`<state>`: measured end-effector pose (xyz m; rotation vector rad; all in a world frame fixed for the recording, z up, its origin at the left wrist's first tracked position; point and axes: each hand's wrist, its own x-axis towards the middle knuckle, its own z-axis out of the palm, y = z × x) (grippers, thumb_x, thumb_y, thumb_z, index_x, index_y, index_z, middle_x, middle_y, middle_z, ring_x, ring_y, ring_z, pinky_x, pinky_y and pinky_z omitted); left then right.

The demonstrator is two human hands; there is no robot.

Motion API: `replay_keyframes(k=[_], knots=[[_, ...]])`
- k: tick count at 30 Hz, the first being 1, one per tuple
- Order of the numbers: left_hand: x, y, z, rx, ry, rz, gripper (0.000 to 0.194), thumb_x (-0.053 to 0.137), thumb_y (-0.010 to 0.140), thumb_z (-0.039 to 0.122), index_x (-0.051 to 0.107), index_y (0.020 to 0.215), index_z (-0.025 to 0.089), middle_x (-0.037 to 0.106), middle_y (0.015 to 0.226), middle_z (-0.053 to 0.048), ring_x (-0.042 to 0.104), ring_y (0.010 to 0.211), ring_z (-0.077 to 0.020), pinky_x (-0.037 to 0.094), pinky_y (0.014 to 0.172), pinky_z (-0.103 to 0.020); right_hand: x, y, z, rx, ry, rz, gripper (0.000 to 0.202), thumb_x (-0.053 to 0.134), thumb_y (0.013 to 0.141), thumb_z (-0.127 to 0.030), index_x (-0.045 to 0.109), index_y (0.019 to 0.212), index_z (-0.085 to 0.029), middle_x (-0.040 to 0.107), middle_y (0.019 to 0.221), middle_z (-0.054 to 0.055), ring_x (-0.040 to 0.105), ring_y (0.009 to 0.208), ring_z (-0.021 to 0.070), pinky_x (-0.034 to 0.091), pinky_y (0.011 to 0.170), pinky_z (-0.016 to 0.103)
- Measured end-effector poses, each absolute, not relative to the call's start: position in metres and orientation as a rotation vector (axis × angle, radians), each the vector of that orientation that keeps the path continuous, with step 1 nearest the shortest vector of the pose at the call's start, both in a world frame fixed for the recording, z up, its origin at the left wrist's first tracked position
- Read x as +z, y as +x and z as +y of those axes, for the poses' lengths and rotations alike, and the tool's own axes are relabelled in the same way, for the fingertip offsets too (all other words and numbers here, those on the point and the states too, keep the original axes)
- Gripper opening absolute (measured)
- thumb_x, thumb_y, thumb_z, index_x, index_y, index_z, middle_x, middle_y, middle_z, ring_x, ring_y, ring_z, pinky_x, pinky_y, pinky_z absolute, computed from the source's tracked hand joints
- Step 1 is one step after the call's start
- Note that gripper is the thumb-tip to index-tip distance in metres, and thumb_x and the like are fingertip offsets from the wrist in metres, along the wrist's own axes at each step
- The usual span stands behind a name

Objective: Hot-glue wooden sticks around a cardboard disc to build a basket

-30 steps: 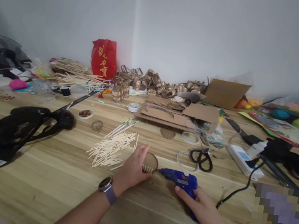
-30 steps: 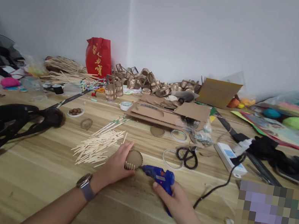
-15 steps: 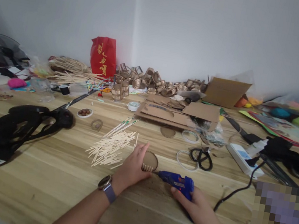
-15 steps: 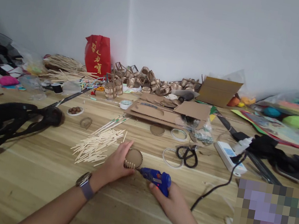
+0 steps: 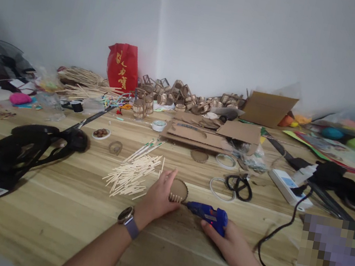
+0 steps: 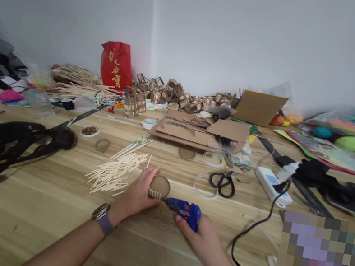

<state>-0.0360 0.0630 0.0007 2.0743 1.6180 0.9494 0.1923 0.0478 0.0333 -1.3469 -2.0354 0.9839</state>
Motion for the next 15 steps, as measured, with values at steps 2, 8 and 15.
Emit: replay_keyframes(k=[2, 8, 15], knots=[[0.0003, -0.0361, 0.0631, 0.95, 2.067, 1.622, 0.096, 0.074, 0.066, 0.019, 0.02, 0.145, 0.024, 0.034, 0.143, -0.013, 0.034, 0.135, -0.0297, 0.031, 0.113, -0.047, 0.033, 0.1916, 0.0481, 0.983, -1.349, -2.038, 0.043, 0.051, 0.078, -0.055, 0.072, 0.094, -0.02, 0.076, 0.089, 0.008, 0.069, 0.082, 0.0282, 0.054, 0.077, 0.038], [0.003, -0.0365, 0.0622, 0.963, 2.065, 1.594, 0.095, 0.075, 0.065, 0.018, 0.022, 0.145, 0.022, 0.035, 0.143, -0.013, 0.033, 0.135, -0.0296, 0.03, 0.113, -0.046, 0.0315, 0.1903, 0.0481, 0.958, -1.36, -2.048, 0.043, 0.05, 0.078, -0.054, 0.072, 0.092, -0.019, 0.076, 0.087, 0.009, 0.068, 0.08, 0.0287, 0.054, 0.077, 0.039], [0.0074, -0.0351, 0.0611, 0.927, 2.054, 1.625, 0.095, 0.075, 0.065, 0.019, 0.022, 0.145, 0.021, 0.036, 0.143, -0.014, 0.033, 0.136, -0.0297, 0.031, 0.113, -0.046, 0.03, 0.1899, 0.0483, 0.952, -1.39, -2.05, 0.048, 0.049, 0.078, -0.056, 0.071, 0.096, -0.018, 0.076, 0.096, 0.011, 0.069, 0.087, 0.0298, 0.054, 0.08, 0.04]])
